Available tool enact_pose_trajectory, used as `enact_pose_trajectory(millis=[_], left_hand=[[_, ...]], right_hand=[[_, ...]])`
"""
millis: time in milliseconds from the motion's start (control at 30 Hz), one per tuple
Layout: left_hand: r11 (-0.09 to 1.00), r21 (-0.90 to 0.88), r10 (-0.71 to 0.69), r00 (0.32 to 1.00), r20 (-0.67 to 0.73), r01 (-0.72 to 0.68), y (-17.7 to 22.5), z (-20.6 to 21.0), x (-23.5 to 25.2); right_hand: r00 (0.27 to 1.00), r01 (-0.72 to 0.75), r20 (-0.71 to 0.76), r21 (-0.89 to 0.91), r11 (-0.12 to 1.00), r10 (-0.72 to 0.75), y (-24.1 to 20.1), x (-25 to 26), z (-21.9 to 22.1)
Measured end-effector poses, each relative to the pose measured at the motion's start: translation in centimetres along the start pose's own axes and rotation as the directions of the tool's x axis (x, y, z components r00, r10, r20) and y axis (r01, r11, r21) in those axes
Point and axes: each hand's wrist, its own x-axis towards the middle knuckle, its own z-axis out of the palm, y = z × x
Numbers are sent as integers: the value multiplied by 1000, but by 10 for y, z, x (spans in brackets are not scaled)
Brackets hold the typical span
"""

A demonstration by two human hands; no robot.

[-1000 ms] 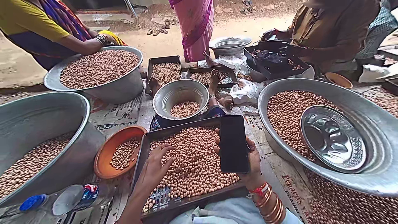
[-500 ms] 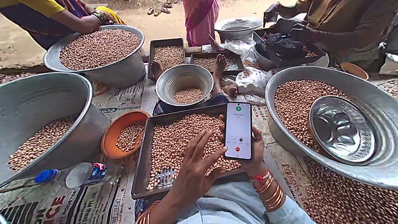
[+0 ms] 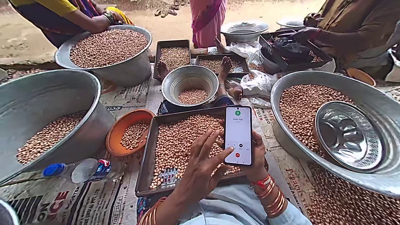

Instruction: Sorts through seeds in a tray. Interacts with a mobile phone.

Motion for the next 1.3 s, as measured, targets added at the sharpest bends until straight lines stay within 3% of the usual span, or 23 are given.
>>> enact_pose_trajectory(millis=[167, 300, 400, 500, 700, 900, 1133, 1200, 1300], left_hand=[[985, -50, -170, 984, -53, 167, -21, -9, -6], [938, -196, -298, 954, -35, 286, -36, -20, -13], [847, -378, -395, 918, 20, 373, -43, -32, -15], [689, -598, -431, 895, 116, 409, -49, -44, -15], [412, -818, -402, 885, 233, 402, -60, -56, -17], [324, -852, -385, 880, 279, 412, -61, -55, -20], [134, -907, -186, 909, 373, 399, -74, -51, -26], [101, -914, -104, 917, 384, 394, -77, -51, -28], [43, -919, -24, 920, 391, 391, -81, -52, -37]], right_hand=[[991, -103, 92, 50, 993, 98, 0, 2, -6], [980, -165, 127, 67, 984, 156, 3, 1, -9], [968, -210, 143, 21, 977, 205, 10, -2, -8], [941, -279, 210, 33, 960, 266, 20, -4, -6], [902, -358, 255, -4, 934, 347, 37, -11, -2], [949, -263, 138, -148, 953, 283, 46, -19, -1], [911, -345, 214, -71, 936, 352, 51, -19, 3], [879, -412, 240, -48, 910, 411, 54, -19, 0], [757, -602, 339, 28, 798, 559, 62, -18, -2]])
